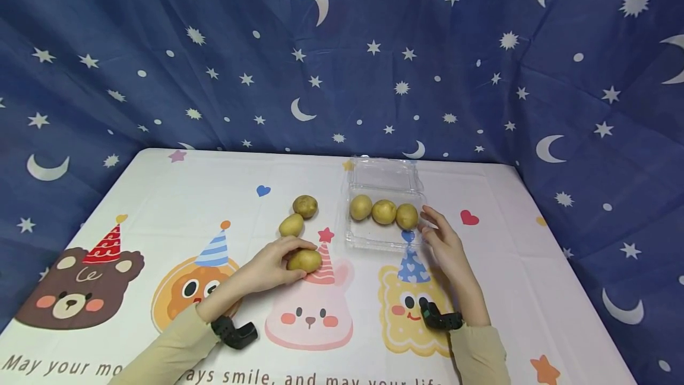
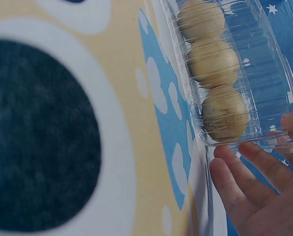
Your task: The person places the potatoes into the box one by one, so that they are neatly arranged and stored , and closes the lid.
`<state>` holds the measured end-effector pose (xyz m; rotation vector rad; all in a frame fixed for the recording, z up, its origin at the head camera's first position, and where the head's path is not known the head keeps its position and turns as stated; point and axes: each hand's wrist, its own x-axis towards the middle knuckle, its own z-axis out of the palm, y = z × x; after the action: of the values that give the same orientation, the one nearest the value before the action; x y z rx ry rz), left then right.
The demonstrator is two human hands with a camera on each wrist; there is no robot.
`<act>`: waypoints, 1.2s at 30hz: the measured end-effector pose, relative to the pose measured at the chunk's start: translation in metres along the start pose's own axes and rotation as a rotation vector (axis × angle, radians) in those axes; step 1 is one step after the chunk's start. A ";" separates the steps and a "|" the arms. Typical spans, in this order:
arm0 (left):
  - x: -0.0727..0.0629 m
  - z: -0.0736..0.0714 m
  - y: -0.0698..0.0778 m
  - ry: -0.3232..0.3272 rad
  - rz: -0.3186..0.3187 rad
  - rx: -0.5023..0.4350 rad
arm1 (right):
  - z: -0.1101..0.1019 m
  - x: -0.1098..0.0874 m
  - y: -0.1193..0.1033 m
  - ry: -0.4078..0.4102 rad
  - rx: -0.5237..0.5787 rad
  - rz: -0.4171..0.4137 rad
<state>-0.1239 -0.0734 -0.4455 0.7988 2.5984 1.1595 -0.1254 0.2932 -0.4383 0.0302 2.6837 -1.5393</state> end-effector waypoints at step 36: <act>0.001 -0.001 -0.003 0.014 -0.047 -0.119 | 0.001 0.000 0.002 0.009 0.004 -0.027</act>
<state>-0.1263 -0.0753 -0.4464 0.7039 2.5173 1.2967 -0.1253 0.2929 -0.4404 0.0010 2.6997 -1.5553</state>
